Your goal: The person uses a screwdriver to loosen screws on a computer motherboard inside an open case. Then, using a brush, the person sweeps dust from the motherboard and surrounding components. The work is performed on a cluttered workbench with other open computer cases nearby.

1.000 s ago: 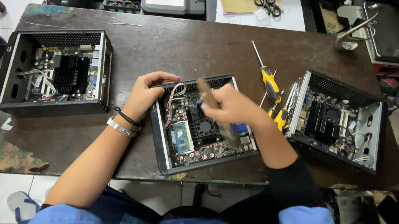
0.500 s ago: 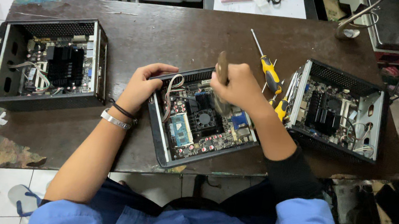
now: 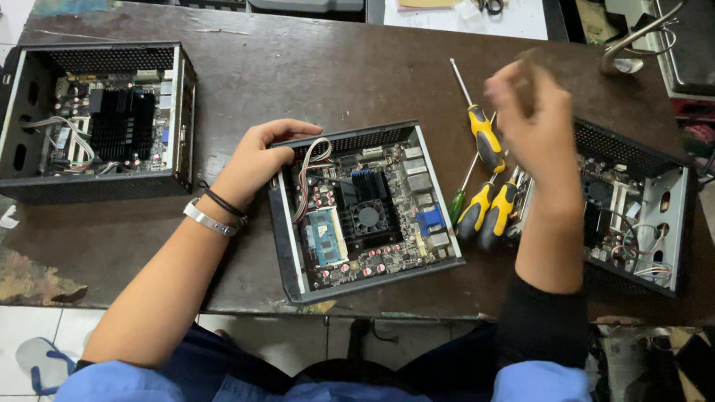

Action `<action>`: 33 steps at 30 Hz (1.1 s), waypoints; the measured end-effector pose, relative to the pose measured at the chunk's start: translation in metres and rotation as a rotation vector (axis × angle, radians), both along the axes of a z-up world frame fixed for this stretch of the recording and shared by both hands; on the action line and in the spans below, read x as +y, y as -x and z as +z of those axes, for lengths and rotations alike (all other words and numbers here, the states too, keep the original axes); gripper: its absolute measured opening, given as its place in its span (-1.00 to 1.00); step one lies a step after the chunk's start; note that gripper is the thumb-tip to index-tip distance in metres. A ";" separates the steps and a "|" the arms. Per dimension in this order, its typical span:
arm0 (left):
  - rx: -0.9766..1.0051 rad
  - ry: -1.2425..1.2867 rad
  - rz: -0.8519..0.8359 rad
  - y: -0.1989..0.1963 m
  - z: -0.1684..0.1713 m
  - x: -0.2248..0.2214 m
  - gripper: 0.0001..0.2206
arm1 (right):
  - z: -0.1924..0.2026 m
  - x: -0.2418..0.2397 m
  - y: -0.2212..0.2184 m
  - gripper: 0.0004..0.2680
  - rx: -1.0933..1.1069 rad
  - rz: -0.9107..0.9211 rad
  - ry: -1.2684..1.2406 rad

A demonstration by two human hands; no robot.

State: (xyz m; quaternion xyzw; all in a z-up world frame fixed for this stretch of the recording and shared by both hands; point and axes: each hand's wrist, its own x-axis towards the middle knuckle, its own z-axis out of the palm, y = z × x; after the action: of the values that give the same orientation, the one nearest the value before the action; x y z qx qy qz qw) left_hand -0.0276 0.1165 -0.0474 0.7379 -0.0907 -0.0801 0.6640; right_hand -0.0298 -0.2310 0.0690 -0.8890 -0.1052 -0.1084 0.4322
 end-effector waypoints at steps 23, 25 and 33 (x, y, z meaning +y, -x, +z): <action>-0.708 -0.288 0.156 0.000 0.018 0.009 -0.61 | -0.095 0.042 -0.043 -0.90 -0.187 -0.145 0.406; -0.822 -0.327 0.075 0.005 0.028 0.005 -0.55 | -0.072 0.044 -0.039 -0.89 -0.397 -0.064 0.164; -0.774 -0.494 -0.109 -0.001 0.016 0.004 -0.43 | -0.037 0.057 -0.009 -0.59 -0.068 0.009 -0.508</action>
State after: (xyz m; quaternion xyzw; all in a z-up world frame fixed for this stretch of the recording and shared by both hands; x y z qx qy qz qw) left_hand -0.0269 0.1206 -0.0313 0.8439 -0.3488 0.1471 0.3802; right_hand -0.0208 -0.1738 0.0316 -0.7475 -0.0929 -0.1592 0.6382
